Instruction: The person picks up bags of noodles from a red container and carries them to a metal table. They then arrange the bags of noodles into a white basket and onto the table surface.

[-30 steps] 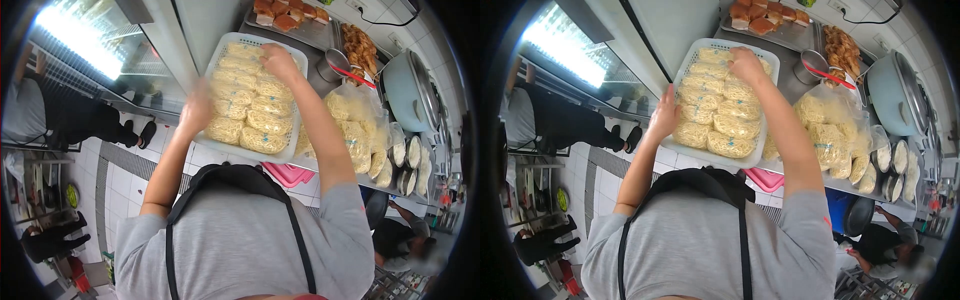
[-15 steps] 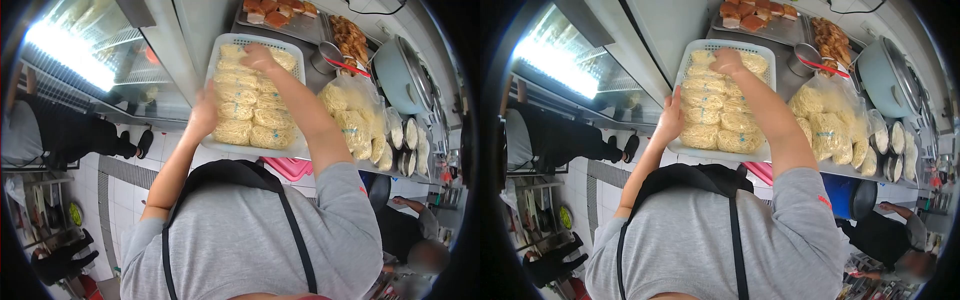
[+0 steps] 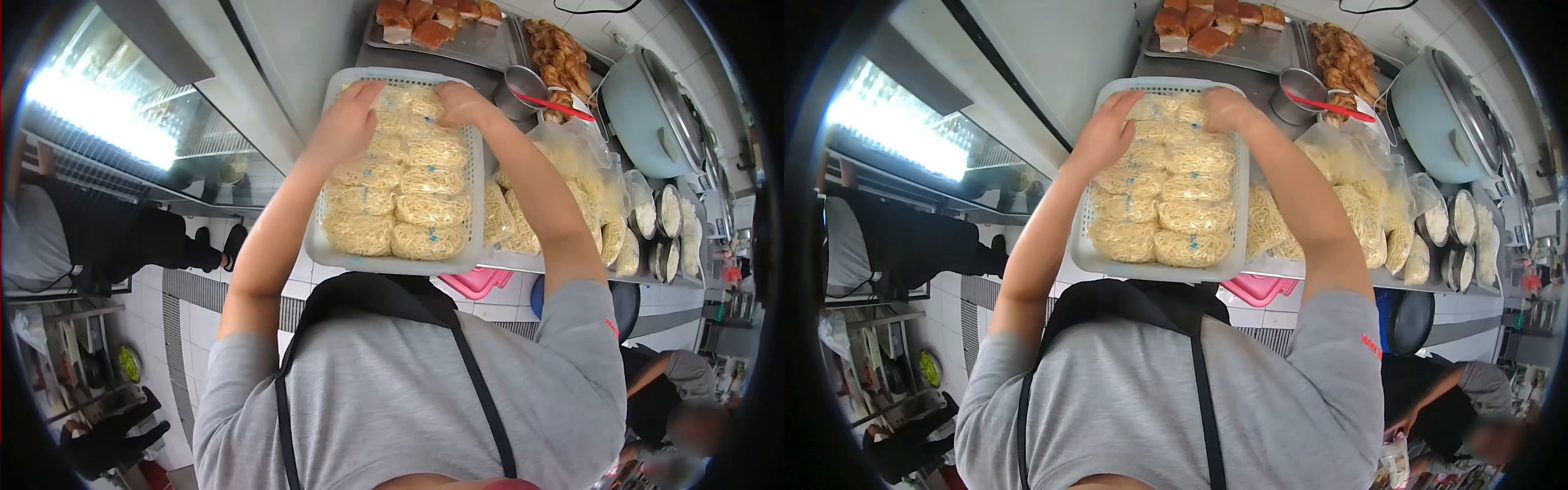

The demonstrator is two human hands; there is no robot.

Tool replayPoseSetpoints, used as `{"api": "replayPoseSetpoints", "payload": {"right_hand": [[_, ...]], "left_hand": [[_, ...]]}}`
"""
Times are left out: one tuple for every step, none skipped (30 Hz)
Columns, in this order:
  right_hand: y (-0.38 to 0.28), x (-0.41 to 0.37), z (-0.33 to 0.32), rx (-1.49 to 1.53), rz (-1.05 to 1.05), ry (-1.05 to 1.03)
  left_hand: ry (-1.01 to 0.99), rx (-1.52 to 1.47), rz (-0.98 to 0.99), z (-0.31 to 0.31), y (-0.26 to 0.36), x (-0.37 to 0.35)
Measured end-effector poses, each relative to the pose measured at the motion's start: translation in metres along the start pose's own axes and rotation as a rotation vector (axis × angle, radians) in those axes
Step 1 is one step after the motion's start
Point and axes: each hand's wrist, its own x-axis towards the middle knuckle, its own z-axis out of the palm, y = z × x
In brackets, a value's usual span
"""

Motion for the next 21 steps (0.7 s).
{"api": "replayPoseSetpoints", "payload": {"right_hand": [[0.000, 0.002, 0.001, 0.042, 0.025, -0.016], [0.000, 0.003, 0.004, 0.087, 0.052, -0.035], [0.000, 0.006, 0.007, 0.089, 0.058, -0.036], [0.000, 0.012, 0.008, 0.050, 0.066, -0.151], [-0.001, 0.017, 0.006, 0.013, 0.074, -0.267], [-0.001, 0.020, 0.005, 0.017, 0.081, -0.262], [-0.002, 0.020, 0.006, 0.036, 0.097, -0.265], [-0.006, 0.017, 0.008, 0.058, 0.113, -0.276], [-0.010, 0.010, 0.007, 0.066, 0.119, -0.282], [-0.014, 0.002, 0.003, 0.124, 0.113, -0.163], [-0.017, -0.004, 0.002, 0.181, 0.108, -0.045], [-0.019, -0.010, 0.010, 0.185, 0.116, -0.049], [-0.019, -0.013, 0.019, 0.083, 0.040, 0.194], [-0.018, -0.017, 0.021, -0.027, -0.040, 0.437], [-0.017, -0.018, 0.020, -0.033, -0.034, 0.436], [-0.018, -0.019, 0.021, 0.115, -0.024, 0.408], [-0.019, -0.020, 0.021, 0.264, -0.016, 0.380], [-0.017, -0.024, 0.019, 0.264, -0.013, 0.384], [-0.012, -0.028, 0.016, 0.363, 0.019, 0.598], [-0.008, -0.034, 0.010, 0.462, 0.050, 0.810], [-0.004, -0.044, -0.004, 0.404, 0.148, 0.920]], "left_hand": [[-0.019, 0.053, 0.037, 0.014, -0.012, 0.019], [-0.026, 0.047, 0.037, 0.025, -0.021, 0.030], [-0.199, 0.168, -0.045, 0.031, -0.027, 0.041], [-0.365, 0.293, -0.123, 0.036, -0.033, 0.051], [-0.363, 0.295, -0.115, 0.036, -0.034, 0.058], [-0.409, 0.350, -0.144, 0.036, -0.035, 0.064], [-0.458, 0.406, -0.174, 0.035, -0.037, 0.067], [-0.471, 0.406, -0.170, 0.035, -0.037, 0.068], [-0.456, 0.446, -0.151, 0.032, -0.035, 0.068], [-0.435, 0.486, -0.132, 0.031, -0.035, 0.069], [-0.440, 0.483, -0.129, 0.033, -0.038, 0.069], [-0.411, 0.463, -0.067, 0.034, -0.042, 0.069], [-0.377, 0.443, -0.002, 0.035, -0.044, 0.070], [-0.375, 0.437, 0.007, 0.036, -0.045, 0.070], [-0.381, 0.362, -0.029, 0.037, -0.046, 0.068], [-0.390, 0.288, -0.067, 0.037, -0.047, 0.066], [-0.391, 0.287, -0.063, 0.038, -0.049, 0.066], [-0.420, 0.252, -0.112, 0.037, -0.050, 0.067], [-0.449, 0.217, -0.163, 0.037, -0.053, 0.068], [-0.450, 0.218, -0.163, 0.036, -0.053, 0.068], [-0.408, 0.155, -0.168, 0.035, -0.053, 0.067]]}}
